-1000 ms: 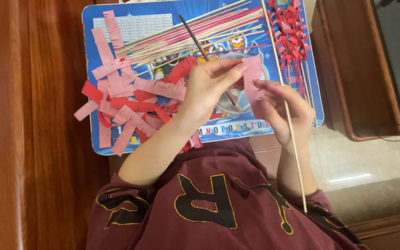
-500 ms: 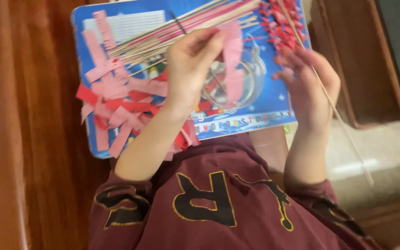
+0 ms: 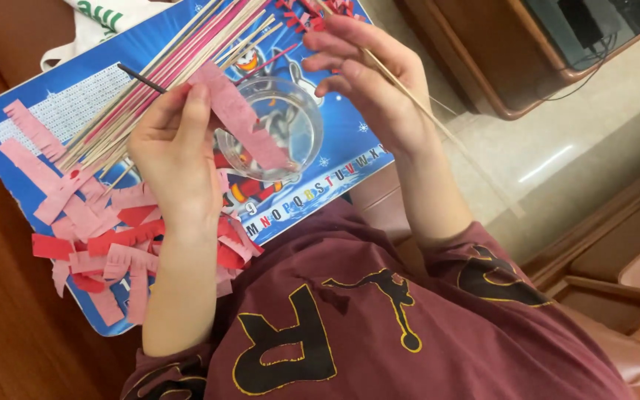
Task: The recorder is wrapping strips of colored paper around wooden sticks to create decorative flowers.
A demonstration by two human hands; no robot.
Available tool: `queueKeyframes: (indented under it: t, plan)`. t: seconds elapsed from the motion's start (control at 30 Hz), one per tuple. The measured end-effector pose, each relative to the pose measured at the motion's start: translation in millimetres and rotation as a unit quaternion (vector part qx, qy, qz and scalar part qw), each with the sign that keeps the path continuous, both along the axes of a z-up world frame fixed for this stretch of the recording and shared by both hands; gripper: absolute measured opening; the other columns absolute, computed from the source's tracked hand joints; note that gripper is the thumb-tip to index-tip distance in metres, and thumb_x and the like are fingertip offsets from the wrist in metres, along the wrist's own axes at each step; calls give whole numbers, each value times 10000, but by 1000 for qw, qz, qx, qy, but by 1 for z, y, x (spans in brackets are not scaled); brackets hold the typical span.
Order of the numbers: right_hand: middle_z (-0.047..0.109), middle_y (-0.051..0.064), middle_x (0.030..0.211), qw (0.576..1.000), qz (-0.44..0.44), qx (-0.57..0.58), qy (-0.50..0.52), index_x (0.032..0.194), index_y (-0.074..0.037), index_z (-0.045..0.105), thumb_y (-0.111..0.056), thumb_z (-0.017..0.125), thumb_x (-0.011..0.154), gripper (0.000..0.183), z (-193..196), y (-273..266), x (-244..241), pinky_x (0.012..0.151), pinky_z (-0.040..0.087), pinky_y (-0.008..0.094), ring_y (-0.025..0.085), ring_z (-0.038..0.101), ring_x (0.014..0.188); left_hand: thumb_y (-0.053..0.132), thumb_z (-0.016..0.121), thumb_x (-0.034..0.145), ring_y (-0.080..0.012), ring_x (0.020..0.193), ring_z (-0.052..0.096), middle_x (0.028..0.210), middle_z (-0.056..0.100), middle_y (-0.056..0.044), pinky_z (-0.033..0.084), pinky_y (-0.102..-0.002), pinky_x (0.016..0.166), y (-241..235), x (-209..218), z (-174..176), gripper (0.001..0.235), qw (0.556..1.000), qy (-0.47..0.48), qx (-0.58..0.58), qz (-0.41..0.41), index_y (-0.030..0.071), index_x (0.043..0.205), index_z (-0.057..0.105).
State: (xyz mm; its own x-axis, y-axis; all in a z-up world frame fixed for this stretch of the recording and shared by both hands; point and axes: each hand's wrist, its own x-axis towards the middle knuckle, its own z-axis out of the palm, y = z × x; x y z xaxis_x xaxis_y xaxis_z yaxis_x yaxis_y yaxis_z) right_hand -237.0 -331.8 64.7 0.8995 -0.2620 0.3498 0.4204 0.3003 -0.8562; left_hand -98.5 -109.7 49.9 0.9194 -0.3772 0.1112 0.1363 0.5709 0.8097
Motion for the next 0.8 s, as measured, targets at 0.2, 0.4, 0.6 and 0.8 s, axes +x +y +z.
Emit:
queueKeyframes:
  t: [0.2,0.4,0.6,0.8]
  plan:
    - [427,209,1612,965,-11,-261,-20,1618,-9,325,100,470,1056,591,19,2,3,1082,543,358,261,583,1385,4,714,1005,-112,901,708,1040,757,-103,575,-220,832,-6,4,4,211,998,-38,26,34,-102,1187,701]
    - [608,273,1404,979,-67,-189,32,1461,72,519,36,444,992,477,7,-2,12,1022,576,350,254,694,1124,74,730,1031,-88,845,667,971,737,-52,543,-225,765,-9,16,-4,204,990,-83,95,69,-76,1170,737]
    - [677,256,1068,990,-58,-120,48,1515,19,483,-56,471,1178,346,-23,-2,-7,450,390,225,113,508,487,111,710,1043,-82,878,662,1005,743,-51,540,-234,770,-20,29,2,264,992,-98,51,57,-65,1238,734]
    - [678,271,1085,996,6,-77,48,1568,-68,321,-80,477,1135,461,-26,30,-14,435,293,201,26,374,398,110,734,1011,-90,891,689,1022,764,-52,566,-243,787,-32,35,11,274,993,-77,-12,83,-79,1209,722]
